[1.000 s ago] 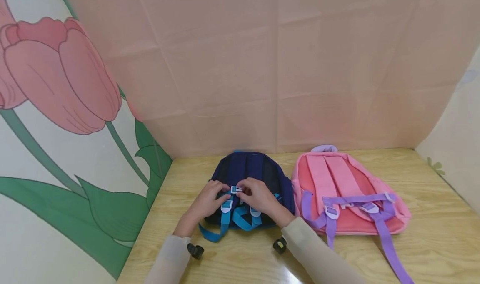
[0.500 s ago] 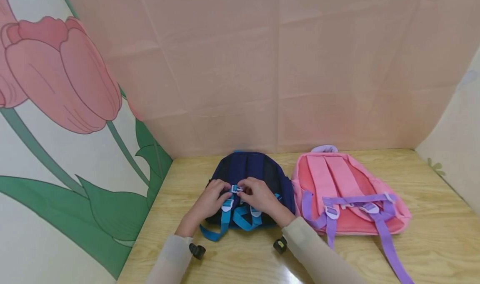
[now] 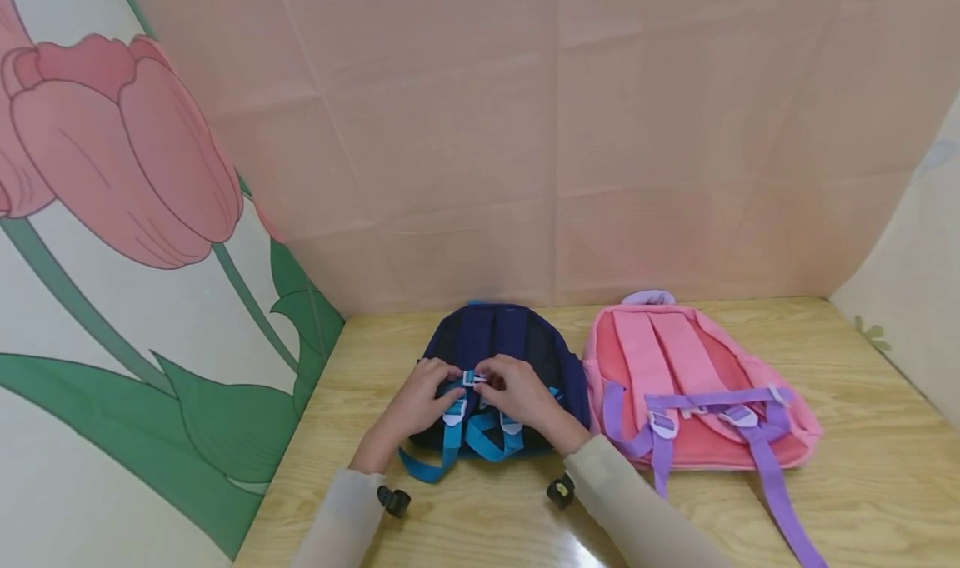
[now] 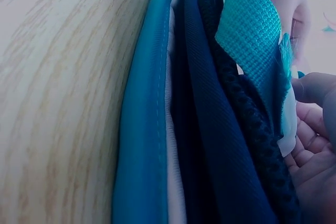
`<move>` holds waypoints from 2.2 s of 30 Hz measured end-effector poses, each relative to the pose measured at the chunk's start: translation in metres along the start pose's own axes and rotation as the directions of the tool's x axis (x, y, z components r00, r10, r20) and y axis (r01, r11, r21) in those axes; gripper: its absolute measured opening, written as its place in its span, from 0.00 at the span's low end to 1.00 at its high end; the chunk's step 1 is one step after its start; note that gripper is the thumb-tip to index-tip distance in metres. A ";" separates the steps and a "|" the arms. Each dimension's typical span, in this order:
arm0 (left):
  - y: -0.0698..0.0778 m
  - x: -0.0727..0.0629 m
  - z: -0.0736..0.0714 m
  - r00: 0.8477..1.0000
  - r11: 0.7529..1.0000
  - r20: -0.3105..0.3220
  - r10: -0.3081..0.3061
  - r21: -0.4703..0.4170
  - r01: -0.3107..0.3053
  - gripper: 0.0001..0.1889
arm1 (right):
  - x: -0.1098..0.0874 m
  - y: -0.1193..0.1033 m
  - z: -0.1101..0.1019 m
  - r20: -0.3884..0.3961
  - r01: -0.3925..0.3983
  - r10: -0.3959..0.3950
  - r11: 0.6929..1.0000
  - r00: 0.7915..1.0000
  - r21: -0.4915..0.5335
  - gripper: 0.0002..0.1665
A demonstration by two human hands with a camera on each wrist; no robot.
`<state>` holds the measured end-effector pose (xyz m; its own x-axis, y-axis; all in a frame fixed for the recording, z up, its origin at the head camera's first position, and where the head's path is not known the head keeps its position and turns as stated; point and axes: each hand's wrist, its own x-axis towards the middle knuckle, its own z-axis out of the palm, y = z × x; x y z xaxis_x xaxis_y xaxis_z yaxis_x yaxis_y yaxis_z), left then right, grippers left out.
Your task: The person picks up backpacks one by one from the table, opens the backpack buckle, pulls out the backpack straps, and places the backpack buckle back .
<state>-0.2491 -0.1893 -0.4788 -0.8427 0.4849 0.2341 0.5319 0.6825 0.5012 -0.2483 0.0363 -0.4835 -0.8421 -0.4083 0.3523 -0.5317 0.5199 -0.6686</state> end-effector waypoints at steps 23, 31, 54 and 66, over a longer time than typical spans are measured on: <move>0.002 -0.002 -0.006 0.997 0.999 -0.062 -0.043 0.017 0.044 0.10 | -0.001 0.004 -0.004 -0.037 0.013 -0.012 1.000 0.999 0.017 0.11; 0.005 0.001 -0.005 0.998 1.000 -0.063 -0.015 0.011 0.016 0.10 | -0.001 0.003 -0.004 -0.041 0.013 -0.012 0.999 0.999 0.029 0.10; 0.009 0.001 -0.003 0.996 0.994 -0.065 -0.066 -0.094 0.060 0.10 | 0.000 0.006 -0.005 -0.029 0.004 -0.003 0.998 1.000 0.055 0.11; 0.012 0.001 -0.003 0.994 0.990 -0.079 -0.074 -0.122 0.064 0.09 | -0.001 0.007 -0.007 -0.026 0.000 0.002 0.997 1.000 0.080 0.11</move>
<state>-0.2442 -0.1821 -0.4705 -0.8839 0.3878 0.2615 0.4625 0.6407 0.6129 -0.2520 0.0452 -0.4842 -0.8451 -0.3876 0.3682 -0.5231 0.4576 -0.7190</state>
